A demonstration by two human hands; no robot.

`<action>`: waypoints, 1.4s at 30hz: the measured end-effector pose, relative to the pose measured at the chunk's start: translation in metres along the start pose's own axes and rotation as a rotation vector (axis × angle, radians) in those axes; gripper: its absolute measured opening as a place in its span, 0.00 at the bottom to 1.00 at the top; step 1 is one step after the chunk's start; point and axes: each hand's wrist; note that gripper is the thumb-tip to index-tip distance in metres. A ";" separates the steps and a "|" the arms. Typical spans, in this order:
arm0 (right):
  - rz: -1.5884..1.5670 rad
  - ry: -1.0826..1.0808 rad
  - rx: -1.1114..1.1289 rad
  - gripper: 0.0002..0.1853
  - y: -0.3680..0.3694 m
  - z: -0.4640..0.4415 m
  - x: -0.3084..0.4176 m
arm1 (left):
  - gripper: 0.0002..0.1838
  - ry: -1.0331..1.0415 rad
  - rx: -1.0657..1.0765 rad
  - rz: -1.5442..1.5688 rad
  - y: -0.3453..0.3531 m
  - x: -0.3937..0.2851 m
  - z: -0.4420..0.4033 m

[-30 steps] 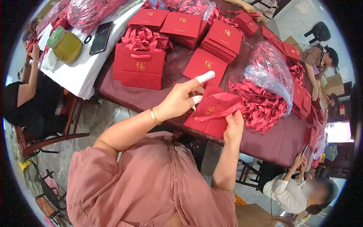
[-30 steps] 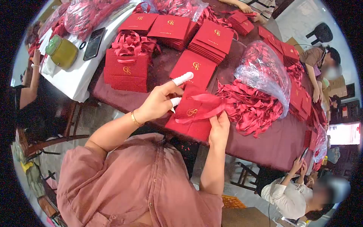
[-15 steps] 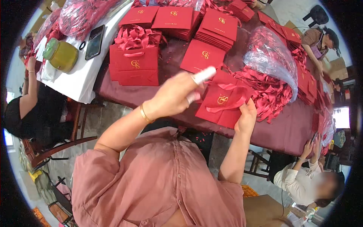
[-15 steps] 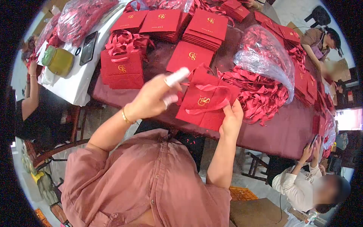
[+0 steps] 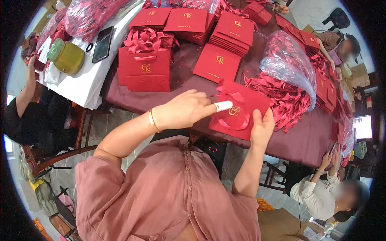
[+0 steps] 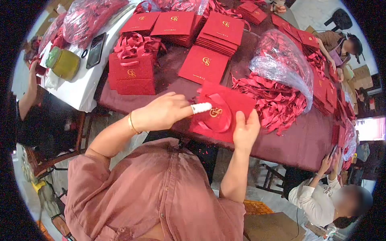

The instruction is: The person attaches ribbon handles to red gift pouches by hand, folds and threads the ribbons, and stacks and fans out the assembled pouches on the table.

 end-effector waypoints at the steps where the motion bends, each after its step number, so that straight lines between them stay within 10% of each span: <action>1: -0.015 0.027 -0.035 0.15 0.000 0.001 0.004 | 0.35 0.003 -0.092 0.084 -0.001 0.004 -0.001; 6: -0.194 0.055 -0.086 0.15 0.008 0.002 0.012 | 0.15 -0.453 -0.546 0.932 0.016 -0.006 -0.007; 25: -0.373 0.093 -0.057 0.17 0.021 0.019 -0.001 | 0.15 -0.726 -0.631 0.631 0.057 -0.004 -0.026; 34: -0.359 -0.028 -0.163 0.20 -0.006 0.009 0.008 | 0.12 -0.539 -0.827 0.487 0.008 0.029 -0.010; 37: -0.550 0.067 -0.325 0.21 0.011 0.005 0.021 | 0.25 -0.576 -0.837 0.650 0.008 0.026 0.003; 42: -0.712 0.201 0.054 0.30 0.065 0.023 0.007 | 0.52 -0.636 -0.508 1.373 0.007 -0.012 0.036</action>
Point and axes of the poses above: each hand's wrist, its own z-axis away from the middle knuckle, its own y-axis out of the palm, x = y × z, and after that the axes turned 4 degrees about -y, right-handed
